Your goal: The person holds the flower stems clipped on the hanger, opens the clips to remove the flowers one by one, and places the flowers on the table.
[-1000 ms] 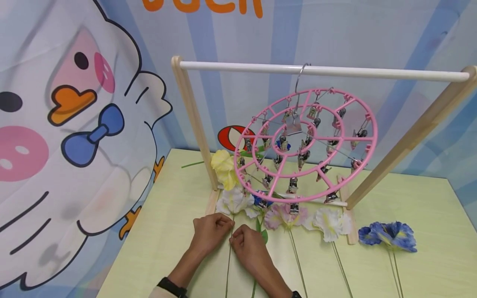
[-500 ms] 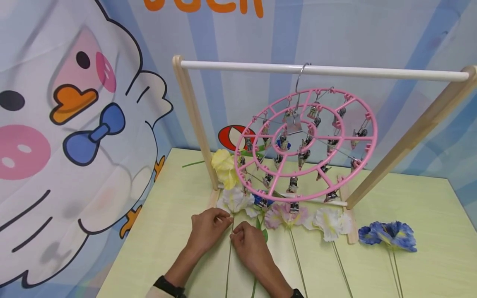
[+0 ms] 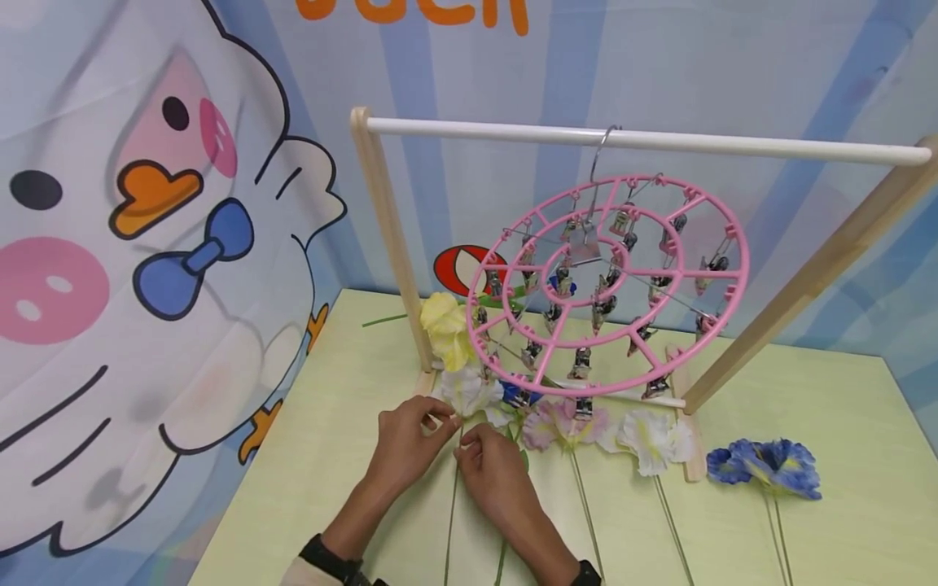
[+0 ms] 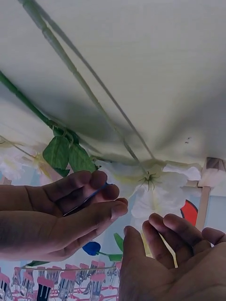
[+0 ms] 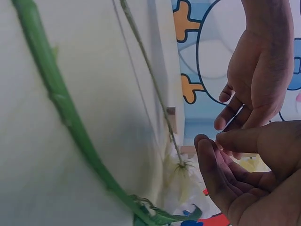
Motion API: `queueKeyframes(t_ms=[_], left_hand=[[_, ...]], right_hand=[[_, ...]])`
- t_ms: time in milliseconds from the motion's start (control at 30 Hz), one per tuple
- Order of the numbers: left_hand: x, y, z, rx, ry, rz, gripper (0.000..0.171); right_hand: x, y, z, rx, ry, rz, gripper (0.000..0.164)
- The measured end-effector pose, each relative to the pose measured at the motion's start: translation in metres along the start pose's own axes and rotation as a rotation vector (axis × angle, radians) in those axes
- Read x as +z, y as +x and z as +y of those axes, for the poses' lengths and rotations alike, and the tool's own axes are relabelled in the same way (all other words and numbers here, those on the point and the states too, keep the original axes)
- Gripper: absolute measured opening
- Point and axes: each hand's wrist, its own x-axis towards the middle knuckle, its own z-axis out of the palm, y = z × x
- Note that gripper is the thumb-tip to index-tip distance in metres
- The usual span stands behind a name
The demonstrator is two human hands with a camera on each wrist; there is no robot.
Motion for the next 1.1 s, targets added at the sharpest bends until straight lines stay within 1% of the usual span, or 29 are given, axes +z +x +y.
queueKeyframes(t_ms=[133,300,400,633,833,933,1100], left_hand=[[-0.006,0.002,0.006,0.014,-0.015,0.013,0.013],[-0.013,0.005,0.013,0.032,-0.025,0.022,0.014],[-0.017,0.007,0.015,0.031,-0.02,0.023,0.015],[-0.02,0.013,0.018,0.025,-0.014,0.023,0.016],[-0.025,0.019,0.022,0.035,-0.035,0.033,0.017],[-0.028,0.022,0.024,0.027,-0.037,0.028,0.019],[-0.033,0.027,0.029,0.004,-0.037,0.015,0.02]], right_hand=[[-0.004,0.001,-0.005,0.007,0.013,-0.009,0.008],[-0.009,0.005,-0.011,-0.009,-0.007,0.03,0.007],[-0.011,0.006,-0.014,-0.017,0.005,0.036,0.007],[-0.014,0.009,-0.019,-0.023,0.037,0.046,0.012],[-0.016,0.011,-0.026,-0.041,0.058,0.05,0.015],[-0.018,0.013,-0.03,-0.054,0.063,0.048,0.015],[-0.02,0.015,-0.038,-0.051,0.065,0.05,0.016]])
